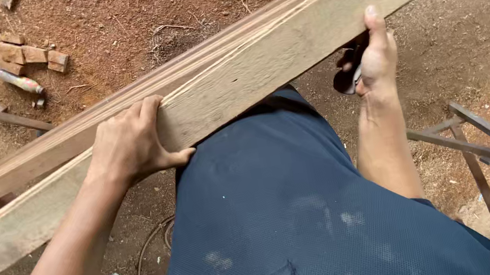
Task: The person sands a long wooden plank resting on a workbench using a sanding block. They repeatedly rub the block along the plank's length, flip the plank to sand the opposite side, and continue smoothing the surface. The person wears sandals and works in a cluttered workshop environment.
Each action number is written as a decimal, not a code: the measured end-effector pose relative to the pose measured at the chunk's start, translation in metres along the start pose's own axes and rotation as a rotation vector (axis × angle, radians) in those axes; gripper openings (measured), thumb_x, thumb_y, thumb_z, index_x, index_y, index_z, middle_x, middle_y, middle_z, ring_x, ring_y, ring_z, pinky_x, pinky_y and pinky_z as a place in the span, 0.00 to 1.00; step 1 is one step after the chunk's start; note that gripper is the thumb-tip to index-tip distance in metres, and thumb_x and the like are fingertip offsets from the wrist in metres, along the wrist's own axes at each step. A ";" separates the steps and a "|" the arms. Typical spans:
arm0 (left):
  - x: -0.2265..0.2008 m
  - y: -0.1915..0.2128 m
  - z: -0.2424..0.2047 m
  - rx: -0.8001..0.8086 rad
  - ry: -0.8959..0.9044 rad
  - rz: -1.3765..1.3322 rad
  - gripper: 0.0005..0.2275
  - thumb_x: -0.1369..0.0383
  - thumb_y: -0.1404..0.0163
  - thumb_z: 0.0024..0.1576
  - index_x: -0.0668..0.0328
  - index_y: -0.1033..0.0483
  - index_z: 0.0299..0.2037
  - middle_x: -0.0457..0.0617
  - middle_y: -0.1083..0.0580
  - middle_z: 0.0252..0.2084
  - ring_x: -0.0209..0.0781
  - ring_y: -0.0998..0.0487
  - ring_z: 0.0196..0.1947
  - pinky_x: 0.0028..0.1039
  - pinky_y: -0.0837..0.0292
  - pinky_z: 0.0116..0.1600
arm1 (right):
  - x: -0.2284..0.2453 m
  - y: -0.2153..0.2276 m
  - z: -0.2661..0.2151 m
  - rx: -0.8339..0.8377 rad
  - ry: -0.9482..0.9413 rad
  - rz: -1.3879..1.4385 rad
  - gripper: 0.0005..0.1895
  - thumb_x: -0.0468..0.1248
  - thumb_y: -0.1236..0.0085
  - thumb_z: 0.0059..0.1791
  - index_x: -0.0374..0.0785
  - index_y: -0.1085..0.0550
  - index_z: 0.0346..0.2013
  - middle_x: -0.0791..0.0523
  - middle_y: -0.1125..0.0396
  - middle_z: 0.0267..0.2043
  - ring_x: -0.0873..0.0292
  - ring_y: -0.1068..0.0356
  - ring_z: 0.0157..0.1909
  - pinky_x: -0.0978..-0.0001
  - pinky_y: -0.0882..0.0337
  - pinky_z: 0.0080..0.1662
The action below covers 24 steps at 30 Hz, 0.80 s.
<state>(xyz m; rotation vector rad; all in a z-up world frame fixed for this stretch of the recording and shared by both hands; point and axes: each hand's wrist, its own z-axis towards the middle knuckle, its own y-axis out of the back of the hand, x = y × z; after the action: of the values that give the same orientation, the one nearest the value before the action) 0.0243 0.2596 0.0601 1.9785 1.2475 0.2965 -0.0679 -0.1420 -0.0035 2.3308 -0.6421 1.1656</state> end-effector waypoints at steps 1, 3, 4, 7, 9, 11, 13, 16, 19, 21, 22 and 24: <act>0.000 0.001 0.002 0.001 -0.017 0.014 0.53 0.29 0.40 0.35 0.66 0.34 0.62 0.62 0.23 0.46 0.51 0.18 0.38 0.36 0.18 0.37 | 0.001 0.000 0.000 -0.016 -0.002 0.000 0.27 0.60 0.50 0.55 0.39 0.28 0.32 0.58 0.34 0.23 0.65 0.32 0.19 0.73 0.31 0.20; 0.002 0.002 0.007 -0.137 -0.074 0.055 0.51 0.31 0.39 0.35 0.70 0.32 0.59 0.62 0.23 0.48 0.52 0.18 0.39 0.37 0.18 0.37 | 0.004 0.000 0.002 -0.050 -0.008 0.003 0.26 0.60 0.51 0.55 0.40 0.27 0.33 0.59 0.32 0.25 0.66 0.30 0.20 0.74 0.28 0.22; 0.004 0.000 0.010 -0.205 -0.104 0.077 0.50 0.32 0.39 0.35 0.71 0.31 0.58 0.63 0.23 0.48 0.53 0.18 0.40 0.37 0.18 0.37 | 0.005 0.001 0.003 -0.044 -0.022 0.008 0.26 0.59 0.50 0.55 0.39 0.28 0.33 0.58 0.32 0.25 0.65 0.30 0.20 0.74 0.29 0.21; 0.013 -0.009 0.026 -0.359 -0.179 0.143 0.48 0.33 0.38 0.34 0.69 0.29 0.55 0.62 0.23 0.51 0.52 0.19 0.47 0.40 0.19 0.42 | 0.002 0.001 0.012 -0.065 -0.066 -0.017 0.25 0.56 0.49 0.55 0.37 0.27 0.31 0.55 0.30 0.25 0.64 0.30 0.19 0.73 0.32 0.19; 0.018 -0.017 0.039 -0.408 -0.226 0.124 0.47 0.34 0.38 0.37 0.71 0.29 0.57 0.62 0.23 0.54 0.52 0.21 0.52 0.39 0.21 0.51 | -0.009 -0.008 0.022 -0.104 -0.118 -0.093 0.23 0.55 0.48 0.53 0.37 0.26 0.31 0.53 0.25 0.26 0.65 0.30 0.17 0.74 0.37 0.16; 0.016 -0.029 0.042 -0.439 -0.204 0.104 0.47 0.36 0.39 0.41 0.70 0.31 0.61 0.61 0.25 0.58 0.53 0.24 0.57 0.40 0.26 0.60 | -0.016 -0.002 0.021 -0.074 -0.077 -0.126 0.24 0.54 0.49 0.54 0.34 0.24 0.33 0.51 0.25 0.28 0.66 0.32 0.17 0.74 0.34 0.18; 0.011 -0.045 0.029 -0.428 -0.124 0.081 0.46 0.37 0.40 0.44 0.66 0.33 0.66 0.60 0.29 0.63 0.54 0.29 0.64 0.42 0.34 0.71 | -0.015 0.001 0.028 -0.033 -0.054 -0.155 0.26 0.55 0.52 0.54 0.33 0.24 0.34 0.50 0.25 0.28 0.66 0.32 0.17 0.75 0.32 0.18; 0.004 -0.064 0.034 -0.481 -0.110 0.151 0.54 0.34 0.42 0.43 0.66 0.43 0.73 0.65 0.43 0.73 0.58 0.41 0.71 0.47 0.49 0.74 | -0.016 0.004 0.030 0.033 -0.067 -0.167 0.29 0.57 0.55 0.55 0.32 0.24 0.34 0.50 0.26 0.26 0.67 0.33 0.16 0.76 0.33 0.18; 0.006 -0.068 0.035 -0.476 -0.122 0.072 0.49 0.33 0.47 0.49 0.45 0.50 0.78 0.59 0.52 0.79 0.54 0.50 0.78 0.46 0.61 0.78 | -0.004 0.007 0.020 0.070 -0.128 -0.241 0.29 0.58 0.53 0.55 0.32 0.25 0.37 0.51 0.25 0.28 0.67 0.33 0.17 0.76 0.33 0.19; 0.006 -0.069 0.034 -0.458 -0.112 0.131 0.48 0.31 0.44 0.45 0.32 0.49 0.77 0.57 0.53 0.79 0.53 0.49 0.77 0.44 0.59 0.77 | 0.012 0.010 0.017 0.076 -0.228 -0.435 0.27 0.57 0.50 0.54 0.33 0.28 0.39 0.54 0.24 0.30 0.68 0.33 0.18 0.75 0.34 0.18; 0.005 -0.068 0.035 -0.456 -0.101 0.162 0.48 0.31 0.43 0.44 0.25 0.48 0.76 0.56 0.53 0.79 0.52 0.49 0.77 0.43 0.58 0.77 | 0.022 0.016 0.014 0.111 -0.148 -0.582 0.23 0.54 0.48 0.54 0.34 0.26 0.41 0.55 0.23 0.32 0.68 0.31 0.21 0.76 0.32 0.22; 0.002 -0.068 0.035 -0.448 -0.087 0.279 0.49 0.31 0.43 0.38 0.18 0.46 0.74 0.53 0.50 0.79 0.48 0.46 0.76 0.40 0.55 0.76 | 0.039 0.030 0.004 0.187 0.021 -0.865 0.17 0.47 0.43 0.54 0.37 0.21 0.47 0.57 0.23 0.38 0.67 0.28 0.29 0.79 0.28 0.30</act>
<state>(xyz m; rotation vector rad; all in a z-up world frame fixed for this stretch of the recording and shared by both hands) -0.0003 0.2602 -0.0120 1.7455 0.7645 0.5683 -0.0622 -0.1764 0.0321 2.3216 0.4859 0.8378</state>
